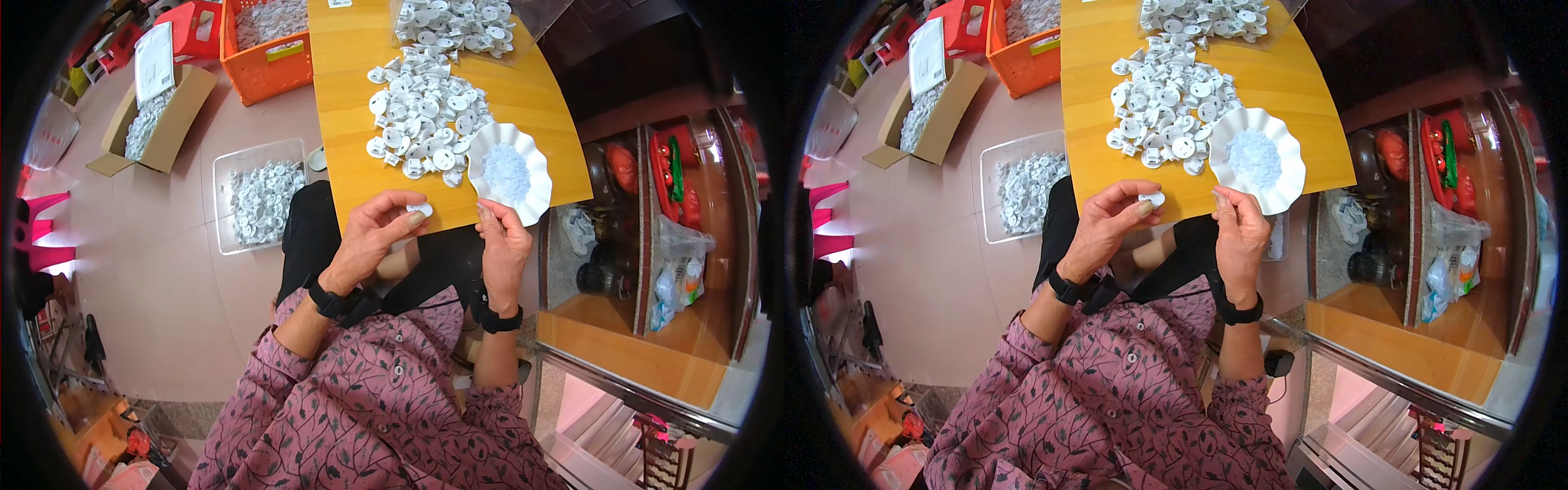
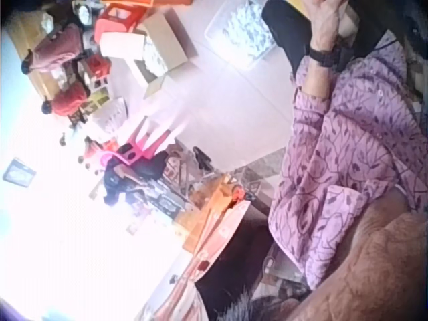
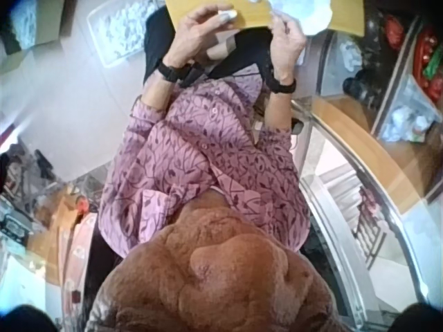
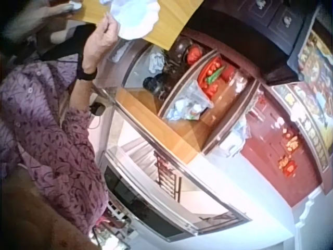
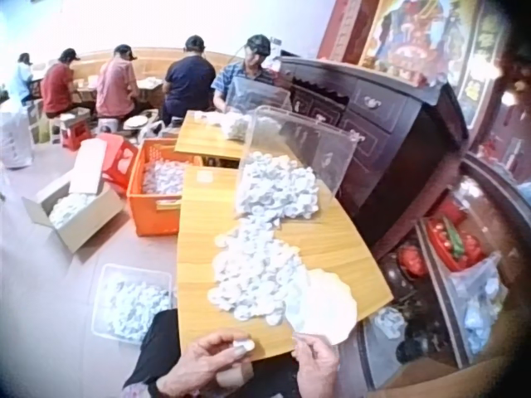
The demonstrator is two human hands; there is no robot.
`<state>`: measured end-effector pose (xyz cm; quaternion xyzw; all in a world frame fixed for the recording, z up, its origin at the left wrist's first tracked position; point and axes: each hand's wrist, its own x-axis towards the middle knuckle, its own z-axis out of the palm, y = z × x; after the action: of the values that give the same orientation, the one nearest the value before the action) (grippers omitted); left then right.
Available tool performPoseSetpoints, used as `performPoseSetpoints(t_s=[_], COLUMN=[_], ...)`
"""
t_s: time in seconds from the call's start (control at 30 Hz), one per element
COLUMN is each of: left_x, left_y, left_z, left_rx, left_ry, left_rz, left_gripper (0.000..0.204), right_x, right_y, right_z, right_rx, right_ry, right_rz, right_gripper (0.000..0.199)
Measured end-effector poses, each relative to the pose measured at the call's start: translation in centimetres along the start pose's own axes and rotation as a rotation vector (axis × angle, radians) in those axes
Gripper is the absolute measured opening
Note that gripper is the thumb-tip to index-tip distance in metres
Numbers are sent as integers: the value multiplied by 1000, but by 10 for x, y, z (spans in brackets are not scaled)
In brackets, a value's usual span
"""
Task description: Sorting and inspecting small white plastic components by hand.
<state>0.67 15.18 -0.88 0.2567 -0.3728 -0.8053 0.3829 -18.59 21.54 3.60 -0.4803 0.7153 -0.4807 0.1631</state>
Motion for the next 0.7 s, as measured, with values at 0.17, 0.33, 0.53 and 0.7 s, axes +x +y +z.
performPoseSetpoints(t_s=[0.17,0.33,0.53,0.7], left_x=[0,0,2,1], left_y=[-1,-1,-5,-2], left_z=[0,0,-4,-5], left_rx=[-63,-75,-95,-65], left_ry=[-19,-34,-78,-89], left_rz=[20,76,121,121], left_gripper=[29,39,44,41], right_x=[-6,-11,-17,-15], right_y=[-14,-32,-38,-45], right_z=[6,11,18,23], right_rx=[397,338,161,-54], right_ry=[-129,-224,-246,-212], right_rz=[282,298,144,-115], right_gripper=[20,19,16,12])
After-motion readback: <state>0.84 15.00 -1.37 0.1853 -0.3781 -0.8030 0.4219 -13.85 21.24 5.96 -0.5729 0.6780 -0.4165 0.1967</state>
